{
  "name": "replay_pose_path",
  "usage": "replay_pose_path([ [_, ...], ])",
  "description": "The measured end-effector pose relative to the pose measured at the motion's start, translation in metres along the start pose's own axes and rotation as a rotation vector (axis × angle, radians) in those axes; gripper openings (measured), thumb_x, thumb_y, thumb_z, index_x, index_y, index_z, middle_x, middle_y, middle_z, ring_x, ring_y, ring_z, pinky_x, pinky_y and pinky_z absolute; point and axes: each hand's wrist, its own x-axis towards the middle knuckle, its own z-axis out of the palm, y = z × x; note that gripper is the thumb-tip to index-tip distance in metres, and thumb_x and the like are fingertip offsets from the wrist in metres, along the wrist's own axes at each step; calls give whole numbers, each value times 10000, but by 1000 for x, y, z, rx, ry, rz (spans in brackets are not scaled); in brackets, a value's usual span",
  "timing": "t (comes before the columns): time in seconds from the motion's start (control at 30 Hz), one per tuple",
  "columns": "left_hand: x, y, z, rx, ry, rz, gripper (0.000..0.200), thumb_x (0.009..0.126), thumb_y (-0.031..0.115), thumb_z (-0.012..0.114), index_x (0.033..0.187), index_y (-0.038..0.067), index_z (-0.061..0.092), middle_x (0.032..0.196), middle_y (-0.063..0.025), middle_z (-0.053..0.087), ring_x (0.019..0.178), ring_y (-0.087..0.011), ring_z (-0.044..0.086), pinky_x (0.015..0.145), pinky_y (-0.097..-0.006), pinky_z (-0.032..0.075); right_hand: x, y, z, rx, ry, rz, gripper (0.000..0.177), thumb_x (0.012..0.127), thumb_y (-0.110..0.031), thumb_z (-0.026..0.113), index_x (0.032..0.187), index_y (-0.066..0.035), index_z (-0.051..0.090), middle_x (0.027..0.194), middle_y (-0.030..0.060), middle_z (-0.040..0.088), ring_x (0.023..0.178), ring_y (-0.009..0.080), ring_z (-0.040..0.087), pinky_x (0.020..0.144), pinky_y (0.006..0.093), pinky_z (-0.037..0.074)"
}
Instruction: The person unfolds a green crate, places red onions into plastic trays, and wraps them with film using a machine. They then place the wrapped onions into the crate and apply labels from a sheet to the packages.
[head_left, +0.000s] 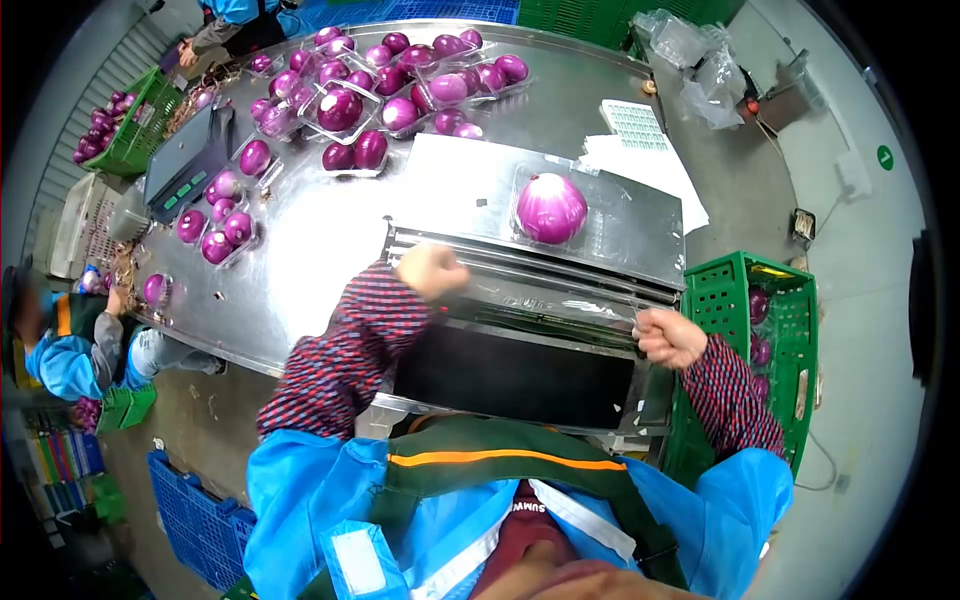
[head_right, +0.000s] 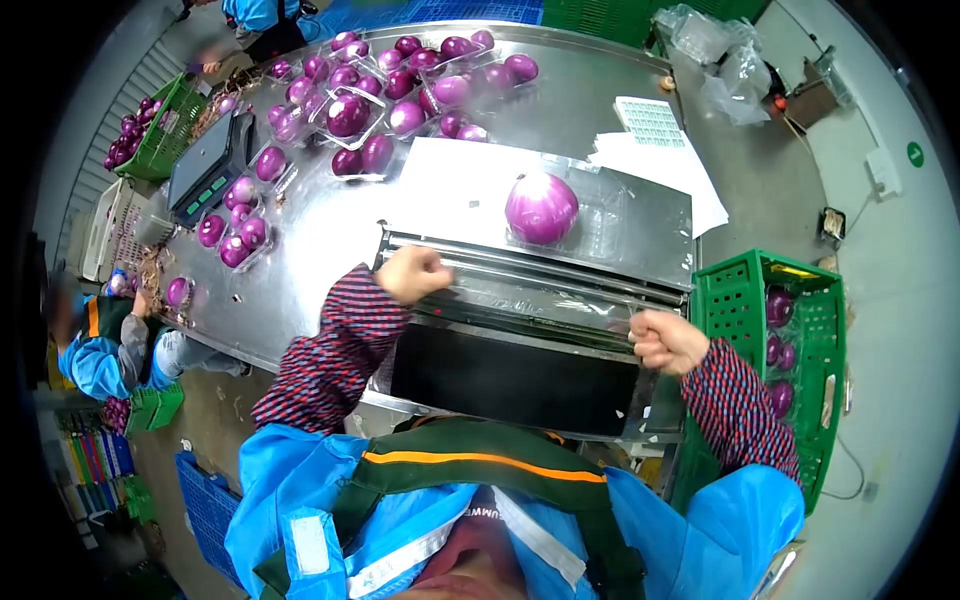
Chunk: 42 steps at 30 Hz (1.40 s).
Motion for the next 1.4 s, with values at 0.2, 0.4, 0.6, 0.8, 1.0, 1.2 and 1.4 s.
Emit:
replay_pose_path([
  [0.2,-97,12,-26,-1678,-677,-192,280,878,185,365,631,60,408,537,-80,453,536,-183,475,552,-303,414,-49,63,6,452,-799,-303,293,861,-178,410,585,-84,395,516,-5,338,357,79,278,292,200,207],
  [0.4,38,119,-99,-1625,-290,682,411,885,267,312,754,0,596,989,-190,582,1200,-310,358,1029,-455,192,-64,-96,47,353,-420,-1481,139,770,-77,468,712,12,559,805,147,585,817,273,541,758,370,398],
  [0.6,220,25,2,-161,-48,468,359,894,245,293,940,51,592,1019,-116,590,1035,-261,515,960,-306,334,119,-175,5,-524,375,-922,270,803,-180,452,908,4,620,889,92,625,786,121,561,679,249,430],
  [0.8,156,24,-21,-485,-541,444,438,910,351,307,1193,43,434,1150,-107,481,1064,-186,461,803,-293,436,82,-129,16,-331,-61,-654,416,846,-263,468,1194,-36,440,1135,140,508,1026,218,502,853,360,430],
  [1.0,79,68,-34,-634,-571,159,518,914,401,211,1324,87,182,1259,-218,324,1045,-313,478,504,-260,547,45,-99,51,-512,23,-573,625,847,-538,352,1307,-129,245,1131,191,455,977,267,516,642,397,522],
  [1.2,-36,62,-33,-623,-641,279,506,923,371,201,1292,26,245,1145,-198,463,954,-225,552,552,-231,533,-23,10,94,-637,-3,-687,495,854,-88,425,1308,-71,228,1162,121,451,997,184,498,699,266,502],
  [1.4,-98,1,1,-752,-789,-22,889,752,716,204,1250,-8,343,1189,-179,444,1086,-261,467,666,-330,518,-16,87,105,-491,-65,-544,443,876,-207,432,1274,-72,292,1067,88,485,935,177,506,629,302,522],
])
